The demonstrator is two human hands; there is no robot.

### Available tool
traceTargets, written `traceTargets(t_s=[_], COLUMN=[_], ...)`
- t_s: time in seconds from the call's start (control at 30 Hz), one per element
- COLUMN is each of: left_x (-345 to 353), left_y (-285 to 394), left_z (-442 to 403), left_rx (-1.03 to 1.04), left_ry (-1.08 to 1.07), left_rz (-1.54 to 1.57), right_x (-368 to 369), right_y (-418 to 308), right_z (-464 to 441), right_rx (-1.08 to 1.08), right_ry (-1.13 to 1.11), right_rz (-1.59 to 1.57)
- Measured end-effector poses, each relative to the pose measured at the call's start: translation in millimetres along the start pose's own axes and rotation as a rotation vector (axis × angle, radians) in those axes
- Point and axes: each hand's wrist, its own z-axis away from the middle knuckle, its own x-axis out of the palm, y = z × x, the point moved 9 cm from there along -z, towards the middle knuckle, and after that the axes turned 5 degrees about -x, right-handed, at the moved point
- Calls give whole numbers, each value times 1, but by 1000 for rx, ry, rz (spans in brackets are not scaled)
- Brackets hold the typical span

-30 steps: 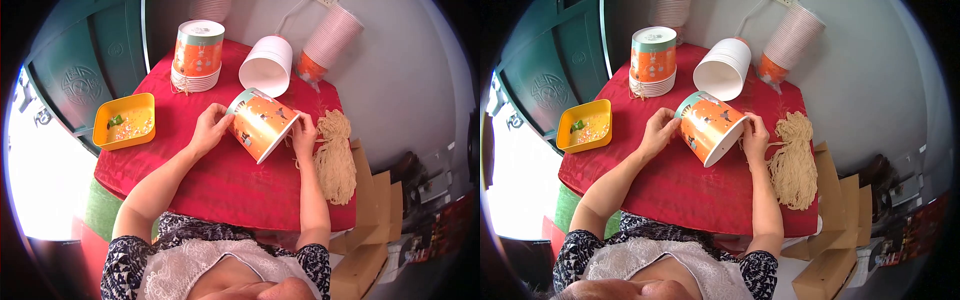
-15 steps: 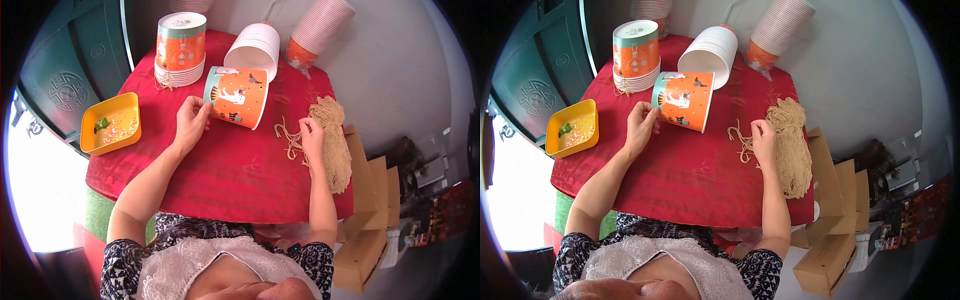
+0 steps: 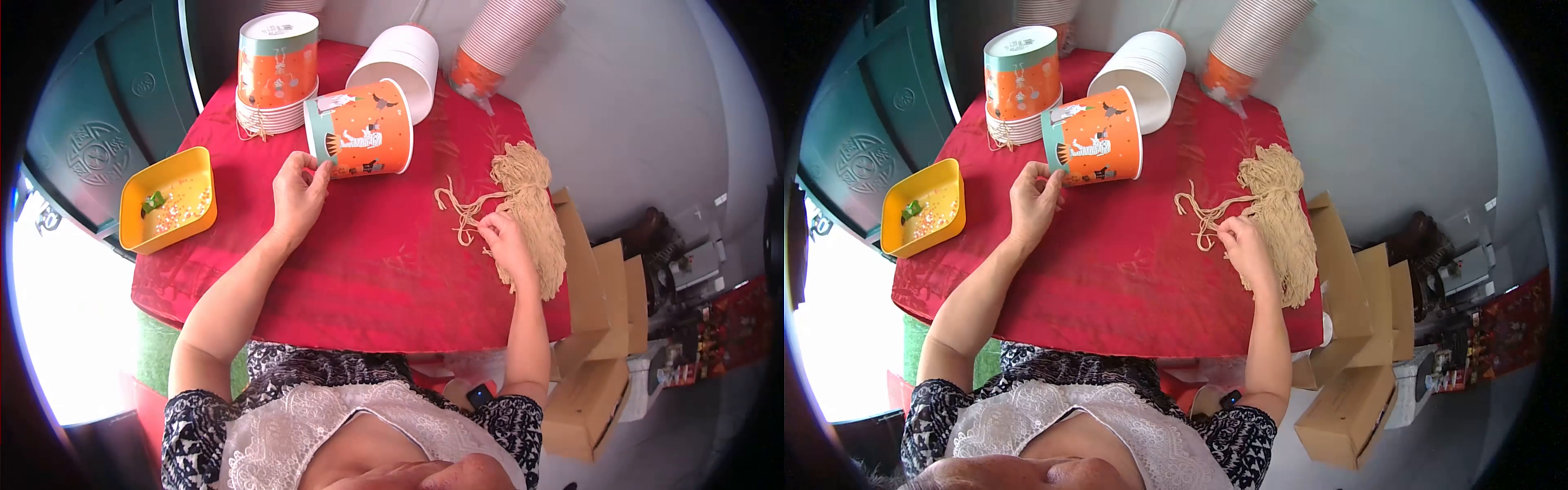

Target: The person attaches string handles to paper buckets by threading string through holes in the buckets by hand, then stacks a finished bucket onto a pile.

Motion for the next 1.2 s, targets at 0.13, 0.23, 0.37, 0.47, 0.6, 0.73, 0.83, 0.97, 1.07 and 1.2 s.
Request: traceTargets(t_s=[0.13, 0.23, 0.37, 0.47, 0.6, 0.73, 0.83, 0.97, 1.07, 1.2], left_x=[3, 3, 3, 3, 3, 4, 5, 11, 14, 16], left_y=[-9, -15, -11, -10, -6, -1, 10, 9, 13, 22], left_z=[-1, -2, 0, 0, 1, 2, 6, 11, 15, 21], left_rx=[50, 45, 39, 76, 87, 131, 178, 164, 196, 224], left_ry=[16, 16, 14, 20, 25, 17, 8, -41, -57, -79], left_rz=[-44, -48, -43, -53, -84, -118, -155, -170, -208, -247], right_x=[-3, 0, 11, 17, 18, 16, 13, 26, 35, 30], right_y=[-24, -41, -43, -42, -41, -48, -78, -154, -191, -163], right_z=[-2, -10, -21, -23, -23, -24, -24, -12, -5, -41], right_rx=[-276, -417, -450, -457, -469, -488, -572, -733, -639, -340], right_ry=[126, 116, -2, -69, -90, -54, 15, 53, -96, 70], right_rz=[65, 158, 229, 276, 332, 268, 168, -86, -310, -376])
